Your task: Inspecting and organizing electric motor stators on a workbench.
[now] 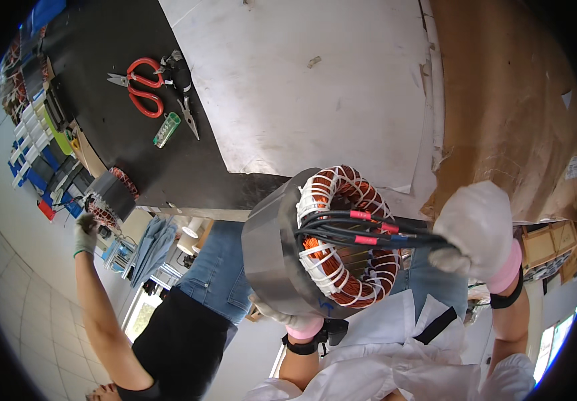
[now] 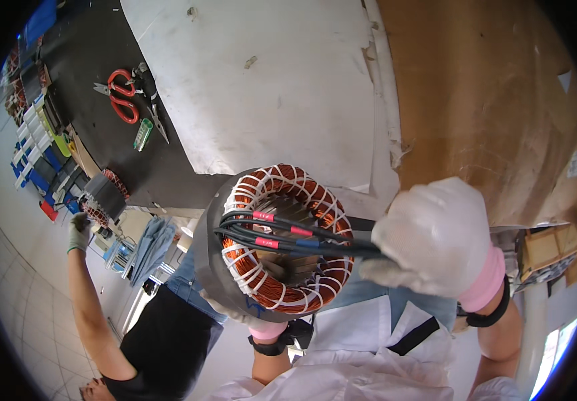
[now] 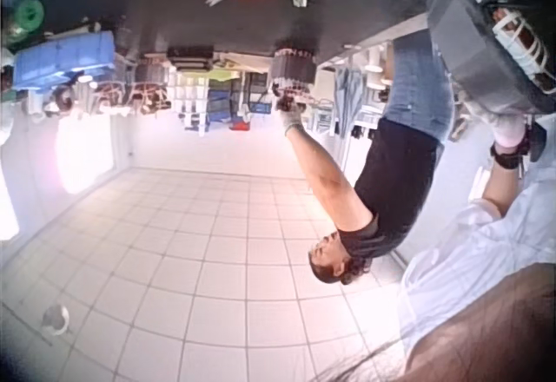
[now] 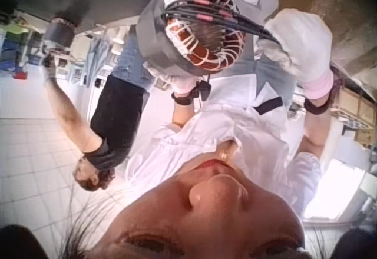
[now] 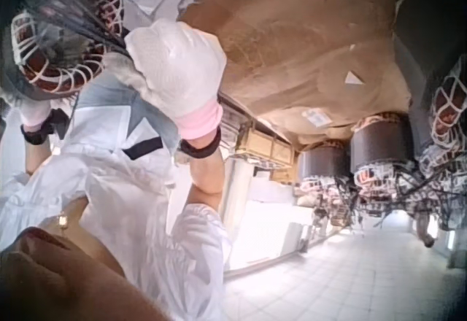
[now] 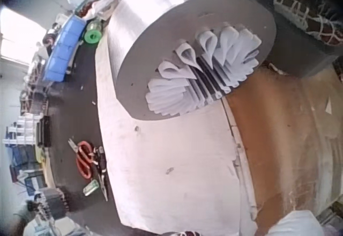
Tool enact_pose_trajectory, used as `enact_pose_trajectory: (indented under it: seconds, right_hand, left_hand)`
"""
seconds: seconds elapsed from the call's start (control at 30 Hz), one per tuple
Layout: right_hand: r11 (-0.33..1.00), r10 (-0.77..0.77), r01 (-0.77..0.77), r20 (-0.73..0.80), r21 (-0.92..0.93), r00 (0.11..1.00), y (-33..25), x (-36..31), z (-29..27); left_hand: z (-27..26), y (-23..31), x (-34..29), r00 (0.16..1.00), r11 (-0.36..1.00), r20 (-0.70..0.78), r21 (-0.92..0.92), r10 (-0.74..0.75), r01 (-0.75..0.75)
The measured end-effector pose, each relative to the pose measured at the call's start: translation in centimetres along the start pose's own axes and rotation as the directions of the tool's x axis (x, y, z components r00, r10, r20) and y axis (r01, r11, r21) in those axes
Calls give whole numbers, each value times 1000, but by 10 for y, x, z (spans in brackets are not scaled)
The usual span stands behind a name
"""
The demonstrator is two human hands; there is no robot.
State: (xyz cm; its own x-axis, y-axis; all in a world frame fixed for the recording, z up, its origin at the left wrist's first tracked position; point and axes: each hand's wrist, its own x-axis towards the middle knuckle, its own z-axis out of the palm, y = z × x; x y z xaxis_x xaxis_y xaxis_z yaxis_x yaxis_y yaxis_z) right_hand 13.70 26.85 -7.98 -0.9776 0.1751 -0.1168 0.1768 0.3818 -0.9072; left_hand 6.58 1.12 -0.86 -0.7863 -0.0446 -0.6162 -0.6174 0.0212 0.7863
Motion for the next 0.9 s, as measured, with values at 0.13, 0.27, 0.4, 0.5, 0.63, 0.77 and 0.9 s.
enact_pose_trajectory:
  seconds: [0.13,0.27,0.4,0.5,0.63,0.77,0.9]
  right_hand:
    - [996,-72,75,53,-47,996,-23,-20,-2]
    - [993,-94,98,-57,63,994,-28,-48,4]
    - [993,-111,110,25,54,993,-39,-58,4]
    - [988,-102,114,-102,109,989,-45,-55,10]
    - [976,-114,148,-208,157,971,-46,-56,15]
    - [971,-138,172,-196,167,971,-46,-60,15]
    - [954,-173,213,-192,209,966,-44,-66,18]
  left_hand:
    - [-8,7,1,1000,1000,16,-10,-9,10]
    - [-7,13,26,998,998,33,11,-55,54]
    - [-5,9,31,993,994,57,40,-102,100]
    - [-5,10,33,989,990,73,62,-131,127]
    - [-7,7,35,984,985,87,89,-158,150]
    - [-13,5,32,981,980,85,106,-176,167]
    - [-24,5,29,976,975,77,113,-202,193]
